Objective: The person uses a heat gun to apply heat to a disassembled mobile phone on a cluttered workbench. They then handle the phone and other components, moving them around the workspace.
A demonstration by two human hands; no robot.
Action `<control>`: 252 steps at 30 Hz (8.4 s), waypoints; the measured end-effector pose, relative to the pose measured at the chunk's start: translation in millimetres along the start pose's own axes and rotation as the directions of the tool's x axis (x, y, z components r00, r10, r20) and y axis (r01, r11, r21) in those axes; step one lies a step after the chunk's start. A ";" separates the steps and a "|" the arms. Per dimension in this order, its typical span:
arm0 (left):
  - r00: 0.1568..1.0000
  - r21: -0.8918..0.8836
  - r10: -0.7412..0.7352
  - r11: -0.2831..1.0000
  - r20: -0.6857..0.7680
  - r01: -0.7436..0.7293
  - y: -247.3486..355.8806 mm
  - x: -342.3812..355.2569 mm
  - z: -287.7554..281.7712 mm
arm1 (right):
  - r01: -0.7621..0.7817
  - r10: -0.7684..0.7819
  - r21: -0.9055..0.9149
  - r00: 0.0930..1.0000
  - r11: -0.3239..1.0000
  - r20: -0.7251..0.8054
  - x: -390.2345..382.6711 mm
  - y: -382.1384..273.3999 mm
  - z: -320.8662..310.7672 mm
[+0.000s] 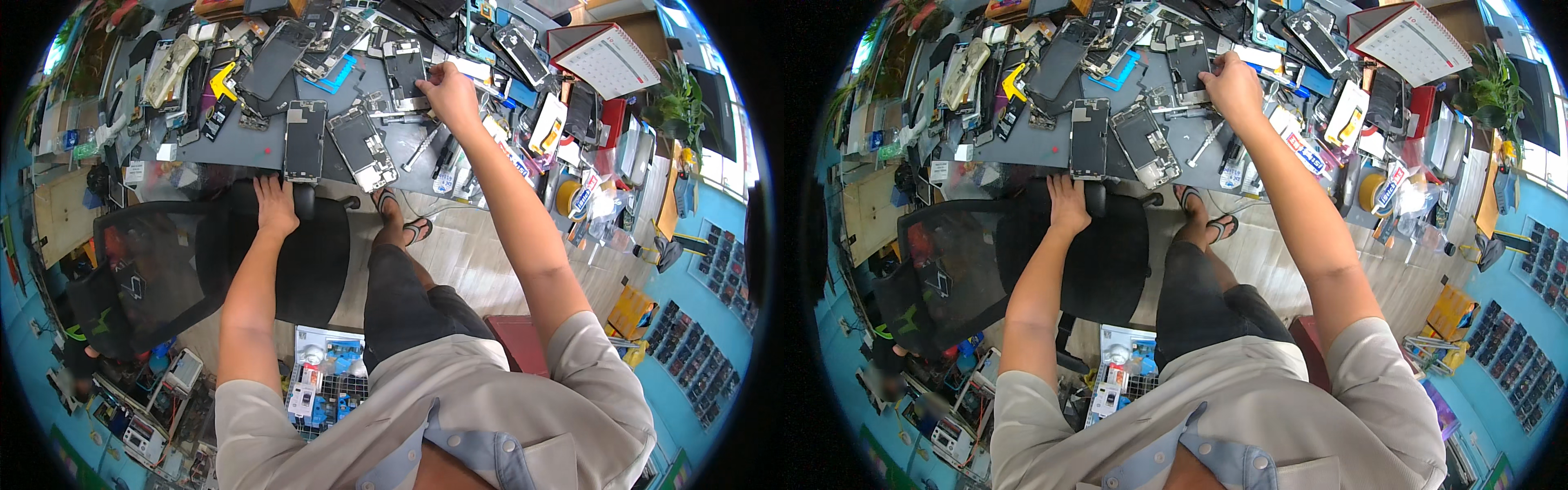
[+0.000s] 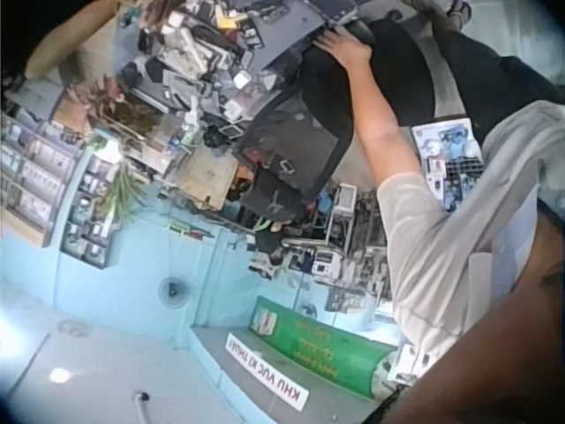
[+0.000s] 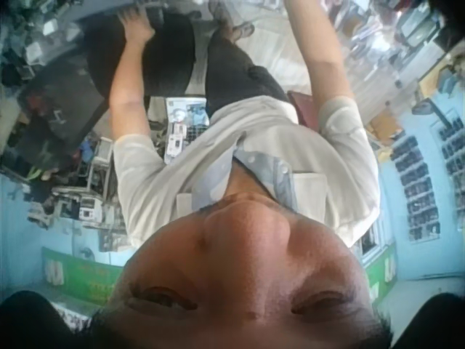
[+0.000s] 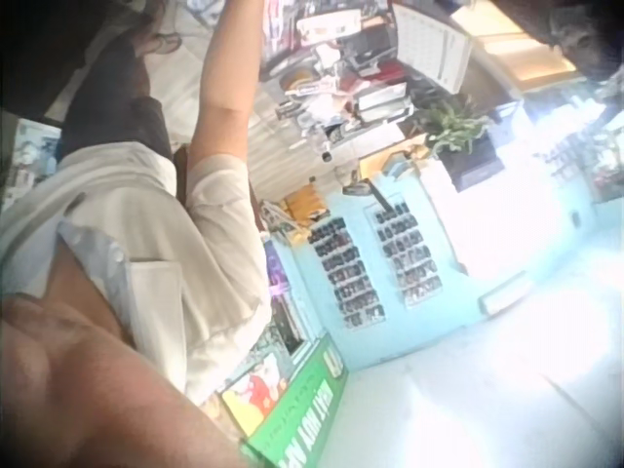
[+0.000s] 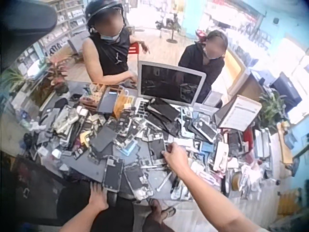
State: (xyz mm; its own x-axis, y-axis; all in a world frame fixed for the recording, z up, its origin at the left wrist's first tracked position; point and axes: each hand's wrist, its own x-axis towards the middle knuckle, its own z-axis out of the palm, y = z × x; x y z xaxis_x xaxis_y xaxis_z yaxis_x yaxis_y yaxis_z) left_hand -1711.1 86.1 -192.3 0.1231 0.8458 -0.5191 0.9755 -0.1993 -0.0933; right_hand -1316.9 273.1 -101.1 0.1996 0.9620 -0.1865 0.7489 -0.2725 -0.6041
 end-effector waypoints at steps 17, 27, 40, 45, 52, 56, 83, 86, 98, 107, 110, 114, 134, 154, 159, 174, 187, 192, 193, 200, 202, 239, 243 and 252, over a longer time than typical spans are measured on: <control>1.000 -0.090 0.025 0.996 -0.001 -0.025 1.6 -0.8 -4.1 | -0.007 0.062 0.666 0.996 0.746 -0.058 9.9 -8.8 -39.5; 0.999 -0.117 0.018 0.993 -0.027 -0.021 1.6 0.8 0.5 | -0.044 0.135 0.818 0.990 0.574 -0.041 61.1 -13.7 -71.2; 1.000 -0.105 0.019 0.994 -0.005 -0.019 3.4 -1.0 -5.5 | 0.093 -0.094 0.317 0.995 0.944 -0.012 125.2 -28.2 7.8; 1.000 -0.081 0.014 0.997 0.026 -0.012 4.9 -1.7 -10.9 | 0.185 -0.184 -0.011 0.972 0.983 -0.145 124.0 -25.7 18.0; 0.999 -0.063 0.031 0.998 0.009 -0.030 3.9 0.2 -8.2 | 0.170 -0.261 -0.305 0.921 0.937 -0.289 109.2 -36.2 18.4; 1.000 -0.081 0.027 0.996 -0.017 -0.028 3.9 -3.0 -4.2 | 0.261 -0.337 -0.283 0.903 0.923 -0.265 93.7 -51.8 13.0; 0.998 -0.007 -0.022 1.000 0.060 0.022 9.4 2.8 -2.3 | 0.581 -0.584 -0.065 0.808 0.811 -0.076 -202.3 38.9 -55.1; 0.990 0.054 -0.050 0.998 0.135 0.043 10.6 4.8 -13.4 | 0.399 -0.390 0.028 0.873 0.916 0.292 -316.0 104.3 -53.8; 0.940 0.217 -0.195 0.967 0.281 0.136 15.4 13.7 -28.6 | -0.982 0.937 0.106 0.182 0.157 0.299 -619.6 376.2 -129.5; 0.870 0.298 -0.380 0.910 0.313 0.289 5.5 26.0 -13.7 | -0.859 0.834 0.059 0.508 0.508 0.218 -588.0 364.4 -61.1; 0.882 0.224 -0.366 0.925 0.297 0.308 20.2 24.4 -15.7 | -0.876 0.852 0.092 0.481 0.473 0.205 -598.3 366.2 -81.3; 0.939 0.158 -0.280 0.955 0.199 0.251 4.2 25.5 -5.6 | -0.869 0.847 0.022 0.486 0.494 0.216 -622.6 382.1 -58.8; 0.843 -0.541 -0.096 0.727 0.530 0.423 116.4 -141.8 211.7 | -0.759 0.769 0.525 0.579 0.386 0.271 -528.5 336.8 -37.1; 0.900 -0.807 -0.261 -0.572 0.350 0.148 164.2 -1.3 -75.2 | -0.753 0.663 0.418 0.652 0.509 0.368 -465.1 379.9 -127.4; 0.905 -0.808 -0.256 -0.572 0.340 0.142 175.3 -15.9 -83.4 | -0.599 0.539 0.153 0.785 0.786 0.307 -551.0 515.3 -51.6; 0.840 -0.852 -0.528 0.491 -0.123 0.184 118.1 -31.5 -87.5 | -0.698 0.651 0.059 0.692 0.713 0.311 -550.3 490.4 -32.1; 0.981 -0.258 0.128 0.952 -0.145 -0.162 68.0 -4.7 -98.8 | -0.773 0.713 0.267 0.635 0.576 0.298 -601.9 529.4 -24.6; 0.982 -0.194 0.109 0.971 -0.153 -0.138 43.6 -9.2 -127.9 | -0.737 0.682 0.195 0.674 0.648 0.284 -552.5 441.9 -20.1; 0.983 -0.205 0.122 0.967 -0.139 -0.149 45.7 -8.1 -122.7 | -0.733 0.683 0.174 0.677 0.657 0.273 -558.6 443.0 -26.1; 0.981 -0.236 0.135 0.957 -0.141 -0.166 51.2 -8.4 -123.6 | -0.778 0.727 0.213 0.628 0.591 0.276 -563.6 435.9 -31.6; 0.979 -0.255 0.148 0.950 -0.143 -0.181 60.4 -9.9 -125.7 | -0.647 0.621 0.003 0.733 0.763 0.278 -578.9 451.3 -13.4; 0.583 -0.951 -0.783 -0.035 0.217 0.307 81.3 16.9 -116.5 | -0.788 0.769 0.015 0.604 0.615 0.207 -563.2 397.4 -31.9; 0.607 -0.979 -0.787 0.019 0.110 0.202 51.4 34.7 -93.1 | -0.772 0.754 0.018 0.625 0.636 0.202 -555.7 397.0 -27.9; 0.806 -0.982 -0.564 -0.153 0.178 0.110 58.3 25.5 -103.1 | -0.757 0.742 0.007 0.642 0.653 0.195 -563.0 416.9 -20.4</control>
State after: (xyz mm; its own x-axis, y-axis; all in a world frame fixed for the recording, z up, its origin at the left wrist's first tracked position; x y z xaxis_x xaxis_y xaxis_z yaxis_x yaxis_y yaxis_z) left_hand -1632.4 147.1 -123.4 -0.4834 0.7061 -0.5175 0.0436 0.6098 0.7914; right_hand -1104.2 -381.8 -232.1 0.5601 0.4115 -0.7190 0.3337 -0.9064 -0.2589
